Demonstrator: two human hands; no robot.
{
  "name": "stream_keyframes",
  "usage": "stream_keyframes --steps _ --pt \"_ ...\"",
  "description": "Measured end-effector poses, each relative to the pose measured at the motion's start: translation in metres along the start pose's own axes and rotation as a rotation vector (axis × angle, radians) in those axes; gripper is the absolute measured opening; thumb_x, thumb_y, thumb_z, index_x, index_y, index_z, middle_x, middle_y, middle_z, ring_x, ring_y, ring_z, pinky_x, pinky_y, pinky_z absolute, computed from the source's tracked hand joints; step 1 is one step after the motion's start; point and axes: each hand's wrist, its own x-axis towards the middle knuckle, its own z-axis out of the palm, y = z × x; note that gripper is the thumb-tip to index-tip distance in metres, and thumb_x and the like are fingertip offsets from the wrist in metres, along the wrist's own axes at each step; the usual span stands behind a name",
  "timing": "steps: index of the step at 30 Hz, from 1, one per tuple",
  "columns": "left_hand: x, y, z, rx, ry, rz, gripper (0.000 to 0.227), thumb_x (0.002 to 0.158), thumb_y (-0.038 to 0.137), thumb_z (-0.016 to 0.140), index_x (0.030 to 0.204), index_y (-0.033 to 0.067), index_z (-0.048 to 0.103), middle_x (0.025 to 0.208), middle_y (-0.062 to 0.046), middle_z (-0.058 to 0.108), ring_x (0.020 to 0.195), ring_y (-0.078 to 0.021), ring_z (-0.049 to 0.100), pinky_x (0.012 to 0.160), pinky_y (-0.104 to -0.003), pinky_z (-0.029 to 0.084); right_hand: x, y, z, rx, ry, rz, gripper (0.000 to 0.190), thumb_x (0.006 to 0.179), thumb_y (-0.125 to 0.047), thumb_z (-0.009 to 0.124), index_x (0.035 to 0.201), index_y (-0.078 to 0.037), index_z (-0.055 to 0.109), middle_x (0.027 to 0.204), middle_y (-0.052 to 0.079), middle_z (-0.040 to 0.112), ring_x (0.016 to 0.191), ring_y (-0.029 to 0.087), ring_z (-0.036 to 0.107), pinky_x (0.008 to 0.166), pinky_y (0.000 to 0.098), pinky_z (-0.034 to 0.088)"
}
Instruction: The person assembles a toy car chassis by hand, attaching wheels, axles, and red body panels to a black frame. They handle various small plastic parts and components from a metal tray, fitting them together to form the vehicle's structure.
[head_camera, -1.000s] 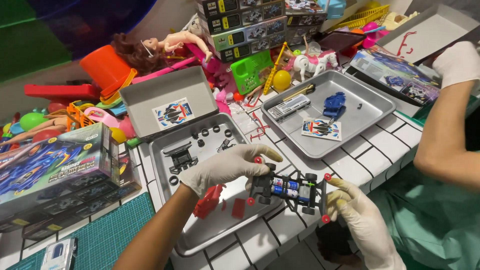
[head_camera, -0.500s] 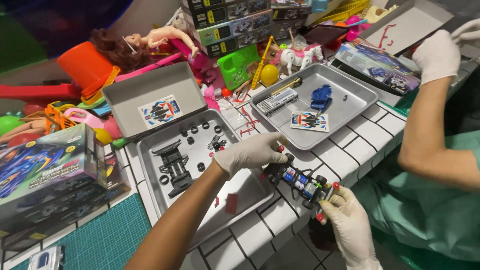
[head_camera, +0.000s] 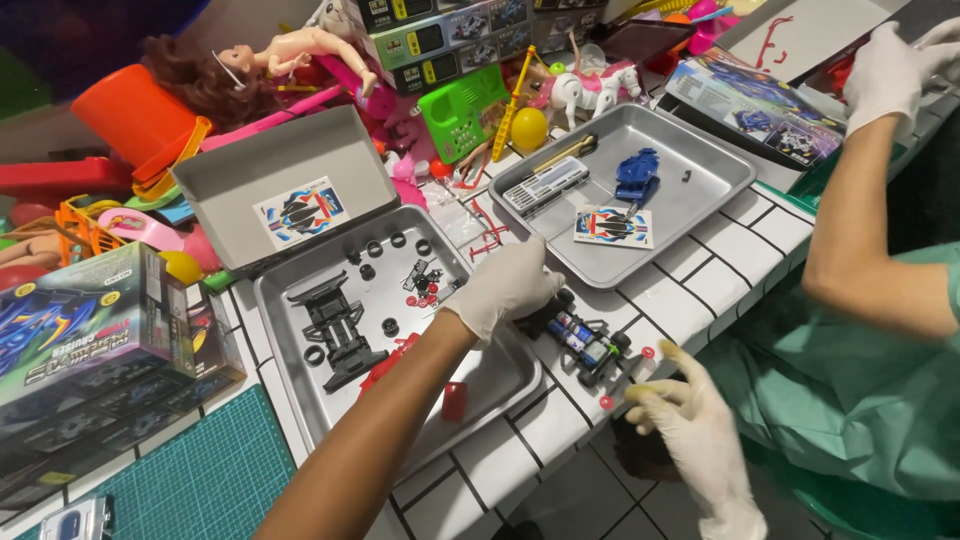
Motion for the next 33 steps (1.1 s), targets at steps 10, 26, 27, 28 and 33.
stream_keyframes --steps 10,26,27,28,33 --pt "0.070 -0.096 -0.013 0.206 0.413 0.012 0.053 0.103 0.055 0.049 0.094 0.0050 0.065 0.090 -0.020 0.073 0.086 -0.0483 0.067 0.081 -0.056 0.050 0.008 0.019 -0.024 -0.262 0.040 0.178 0.057 0.101 -0.017 0.054 0.157 -0.012 0.049 0.106 0.019 0.075 0.096 0.031 0.068 0.096 0.0400 0.051" --pt "0.073 -0.076 -0.040 0.329 0.080 -0.121 0.029 0.085 0.033 0.052 0.096 0.0148 0.071 0.097 -0.006 0.075 0.096 -0.0319 0.068 0.099 -0.053 0.037 0.023 0.038 -0.016 -0.417 0.170 -0.115 0.021 0.086 -0.011 0.076 0.106 -0.004 0.080 0.090 0.010 0.080 0.084 0.019 0.070 0.087 0.0294 0.054" --pt "0.073 -0.077 -0.038 0.349 0.063 -0.128 0.029 0.084 0.033 0.054 0.095 0.0148 0.073 0.097 -0.005 0.075 0.096 -0.0313 0.068 0.098 -0.052 0.038 0.020 0.033 -0.015 -0.515 0.199 -0.132 0.016 0.086 -0.015 0.079 0.100 -0.008 0.082 0.091 0.004 0.079 0.082 0.016 0.065 0.085 0.0277 0.051" --pt "0.073 -0.077 -0.039 0.348 0.066 -0.134 0.029 0.084 0.033 0.054 0.095 0.0148 0.073 0.097 -0.005 0.075 0.096 -0.0313 0.068 0.098 -0.052 0.038 0.021 0.036 -0.016 -0.516 0.193 -0.135 0.016 0.086 -0.015 0.079 0.100 -0.008 0.082 0.091 0.004 0.079 0.082 0.016 0.065 0.085 0.0277 0.051" --pt "0.083 -0.081 -0.031 0.494 0.123 -0.098 0.034 0.086 0.046 0.066 0.099 0.0163 0.076 0.102 -0.008 0.069 0.102 -0.0338 0.062 0.092 -0.053 0.044 0.017 0.040 -0.015 -0.538 0.149 -0.398 0.017 0.084 -0.015 0.080 0.100 -0.011 0.083 0.088 0.000 0.079 0.076 0.011 0.065 0.083 0.0238 0.051"
